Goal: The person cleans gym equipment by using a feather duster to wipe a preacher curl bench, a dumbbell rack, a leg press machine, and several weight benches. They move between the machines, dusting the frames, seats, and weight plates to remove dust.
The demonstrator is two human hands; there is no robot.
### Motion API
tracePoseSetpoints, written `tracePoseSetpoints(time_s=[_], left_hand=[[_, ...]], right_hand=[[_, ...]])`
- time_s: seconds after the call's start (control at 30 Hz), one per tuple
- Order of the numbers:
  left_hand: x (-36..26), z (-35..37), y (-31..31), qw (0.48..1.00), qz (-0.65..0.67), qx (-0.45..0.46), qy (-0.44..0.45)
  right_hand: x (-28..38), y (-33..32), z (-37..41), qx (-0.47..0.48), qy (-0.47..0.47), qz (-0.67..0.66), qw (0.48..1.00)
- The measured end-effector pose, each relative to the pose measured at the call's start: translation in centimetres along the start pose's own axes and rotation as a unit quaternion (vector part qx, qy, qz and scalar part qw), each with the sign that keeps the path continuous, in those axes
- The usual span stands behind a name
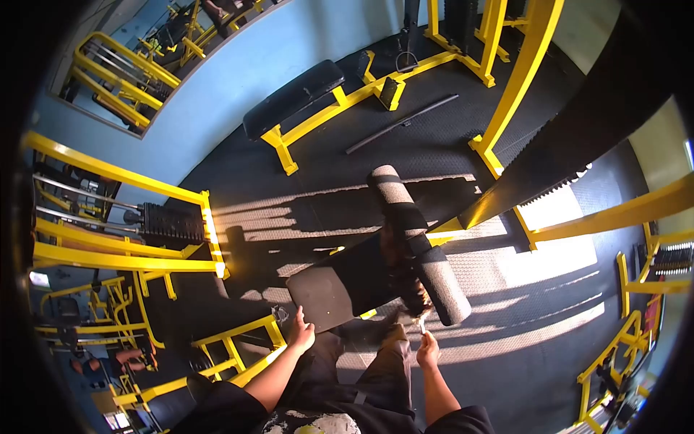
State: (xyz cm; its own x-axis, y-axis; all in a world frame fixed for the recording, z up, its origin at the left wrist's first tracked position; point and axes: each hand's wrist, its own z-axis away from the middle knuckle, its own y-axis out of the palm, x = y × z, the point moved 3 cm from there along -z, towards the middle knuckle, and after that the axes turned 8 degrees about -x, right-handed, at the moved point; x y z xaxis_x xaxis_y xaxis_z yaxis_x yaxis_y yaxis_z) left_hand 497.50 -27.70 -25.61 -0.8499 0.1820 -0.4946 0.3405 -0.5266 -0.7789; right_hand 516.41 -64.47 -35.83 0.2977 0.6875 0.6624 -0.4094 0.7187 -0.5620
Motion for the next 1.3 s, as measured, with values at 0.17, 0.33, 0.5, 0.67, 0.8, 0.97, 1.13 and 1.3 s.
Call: tracePoseSetpoints(time_s=[0.17, 0.33, 0.5, 0.67, 0.8, 0.97, 1.13, 1.3], left_hand=[[2.6, -2.8, -1.3, 0.999, 0.036, 0.036, -0.004], [7.4, -9.1, -4.2, 0.988, 0.0, -0.116, 0.103], [14.3, -20.8, -7.8, 0.987, 0.088, -0.052, 0.127], [17.0, -31.3, -18.8, 0.993, 0.096, 0.059, 0.02], [23.6, -38.2, -25.1, 0.984, 0.131, 0.109, -0.053], [28.9, -43.2, -33.9, 0.989, 0.077, 0.09, -0.087], [30.7, -47.0, -38.7, 0.974, 0.153, 0.069, -0.154], [23.2, -48.3, -43.0, 0.961, 0.156, 0.087, -0.21]], right_hand=[[1.7, 2.0, 5.0, 0.115, -0.117, 0.157, 0.974], [8.4, 6.5, 7.4, 0.107, -0.211, 0.264, 0.935], [14.9, 14.2, 9.6, -0.07, -0.122, 0.236, 0.962], [28.9, 24.6, 12.8, -0.06, 0.031, 0.246, 0.967], [36.4, 32.9, 12.1, 0.096, 0.057, 0.288, 0.951], [50.5, 33.8, 10.8, 0.177, 0.034, 0.373, 0.91], [55.8, 33.5, 7.3, 0.112, -0.049, 0.347, 0.93], [59.6, 36.3, 4.6, -0.024, -0.114, 0.191, 0.975]])
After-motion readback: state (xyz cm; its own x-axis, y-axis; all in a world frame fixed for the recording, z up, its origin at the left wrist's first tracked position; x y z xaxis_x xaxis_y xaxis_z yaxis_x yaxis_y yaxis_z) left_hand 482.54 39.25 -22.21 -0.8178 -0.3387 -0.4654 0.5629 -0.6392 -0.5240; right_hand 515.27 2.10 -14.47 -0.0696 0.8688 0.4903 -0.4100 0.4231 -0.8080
